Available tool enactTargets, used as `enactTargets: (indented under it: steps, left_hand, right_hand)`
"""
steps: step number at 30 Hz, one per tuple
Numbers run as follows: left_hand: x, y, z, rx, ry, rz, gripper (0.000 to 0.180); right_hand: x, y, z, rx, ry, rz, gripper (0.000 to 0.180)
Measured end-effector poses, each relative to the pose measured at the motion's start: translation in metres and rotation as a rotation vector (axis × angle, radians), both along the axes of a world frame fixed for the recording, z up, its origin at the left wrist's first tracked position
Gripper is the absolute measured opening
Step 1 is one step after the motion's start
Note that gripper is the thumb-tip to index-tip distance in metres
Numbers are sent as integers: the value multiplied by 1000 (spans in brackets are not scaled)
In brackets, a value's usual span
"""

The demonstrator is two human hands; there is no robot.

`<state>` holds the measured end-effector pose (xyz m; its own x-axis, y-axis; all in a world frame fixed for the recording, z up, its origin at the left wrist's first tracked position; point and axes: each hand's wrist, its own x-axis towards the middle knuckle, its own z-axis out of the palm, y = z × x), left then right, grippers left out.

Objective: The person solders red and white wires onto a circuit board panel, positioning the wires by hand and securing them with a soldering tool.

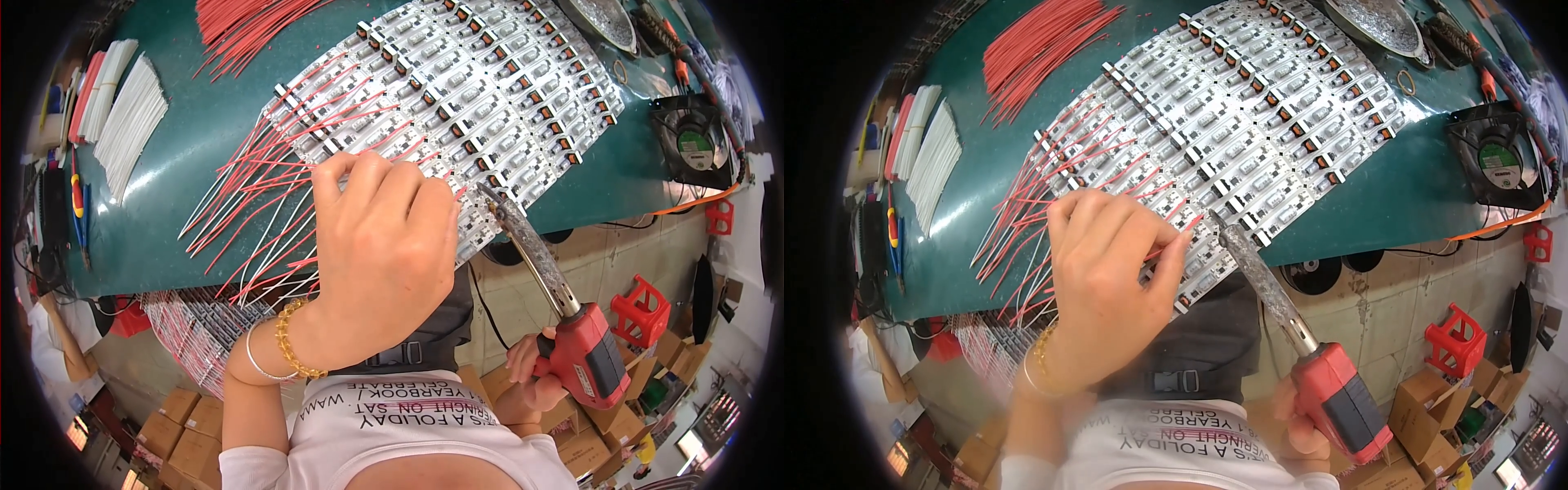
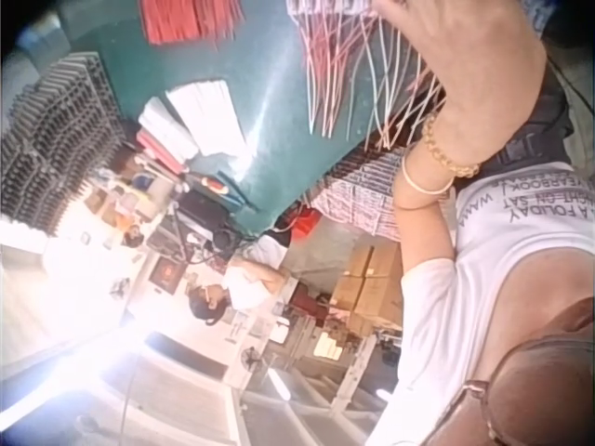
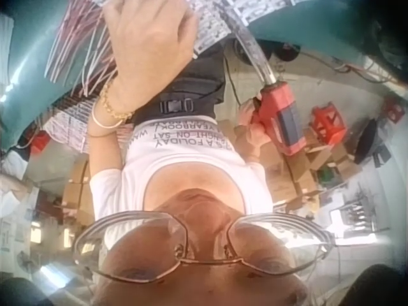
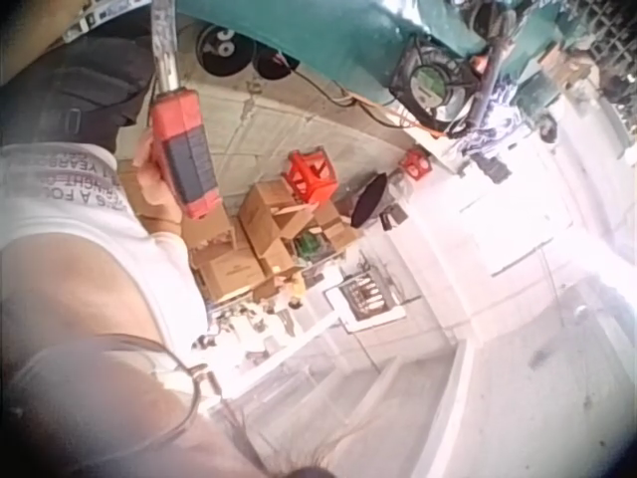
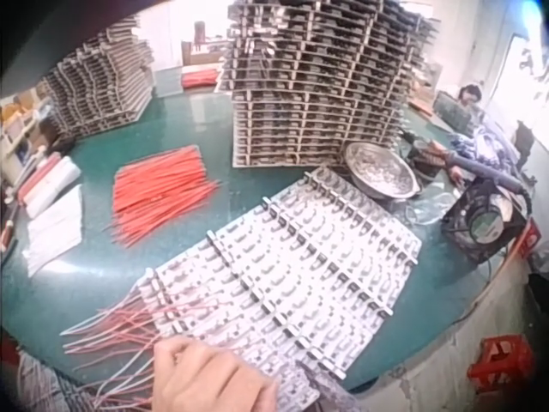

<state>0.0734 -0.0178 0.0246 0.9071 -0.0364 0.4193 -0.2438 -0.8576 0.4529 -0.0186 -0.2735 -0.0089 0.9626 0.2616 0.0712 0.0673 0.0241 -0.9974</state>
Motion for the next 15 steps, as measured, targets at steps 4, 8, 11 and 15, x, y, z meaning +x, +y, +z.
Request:
enactTargets:
  steps: [4, 8, 11, 15]
  left_hand:
    - [1, -3, -1, -17, 2, 0, 13]
    - [-1, -3, -1, -28, 28, 10, 14]
    - [-2, -3, -1, -32, 35, 14, 15]
    - [-1, -3, -1, -38, 35, 22, 15]
  right_hand:
    - [-2, -6, 0, -30, -18, 45, 80]
    - [-2, 0, -2, -11, 66, 7, 82]
    - [-3, 7, 0, -19, 77, -32, 82]
    - [-10, -2, -4, -13, 101, -86, 83]
